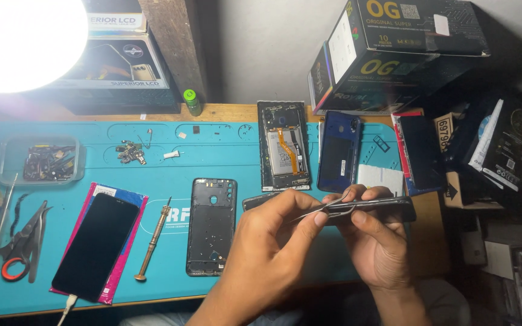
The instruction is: Disassembling and reassembling various mobile phone components on a specialized repair mat.
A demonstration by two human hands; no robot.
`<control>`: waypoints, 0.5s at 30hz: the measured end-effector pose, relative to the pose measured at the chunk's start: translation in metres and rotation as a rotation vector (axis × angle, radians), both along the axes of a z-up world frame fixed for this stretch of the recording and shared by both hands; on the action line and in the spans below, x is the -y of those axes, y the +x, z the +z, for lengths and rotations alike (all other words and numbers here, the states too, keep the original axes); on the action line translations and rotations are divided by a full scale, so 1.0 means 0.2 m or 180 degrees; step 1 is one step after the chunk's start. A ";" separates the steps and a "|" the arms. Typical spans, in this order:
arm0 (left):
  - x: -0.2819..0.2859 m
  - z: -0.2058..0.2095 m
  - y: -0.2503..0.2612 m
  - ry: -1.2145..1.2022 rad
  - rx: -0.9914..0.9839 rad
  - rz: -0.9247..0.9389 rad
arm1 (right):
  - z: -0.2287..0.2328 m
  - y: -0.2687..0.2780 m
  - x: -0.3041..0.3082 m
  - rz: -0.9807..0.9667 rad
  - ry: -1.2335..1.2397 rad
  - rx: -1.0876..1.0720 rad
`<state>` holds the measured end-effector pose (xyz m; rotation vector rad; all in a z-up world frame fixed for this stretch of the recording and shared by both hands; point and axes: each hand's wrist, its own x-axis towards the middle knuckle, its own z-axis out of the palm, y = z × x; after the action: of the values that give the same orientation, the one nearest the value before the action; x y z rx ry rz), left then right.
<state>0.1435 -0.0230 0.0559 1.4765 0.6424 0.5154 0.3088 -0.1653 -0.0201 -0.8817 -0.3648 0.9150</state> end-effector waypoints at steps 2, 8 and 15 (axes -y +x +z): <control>0.01 -0.01 0.00 0.0130 0.0071 0.0041 | -0.01 -0.01 0.00 0.0010 0.0026 0.0039; 0.01 -0.03 -0.01 -0.0752 0.0162 -0.0055 | 0.00 0.01 0.01 0.0219 0.0020 0.0223; 0.02 0.00 -0.03 0.0345 0.0217 0.0169 | 0.04 0.00 0.01 0.0210 -0.0075 0.0167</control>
<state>0.1382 -0.0278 0.0552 1.5399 0.6090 0.6475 0.3096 -0.1677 -0.0121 -0.9209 -0.4312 0.9597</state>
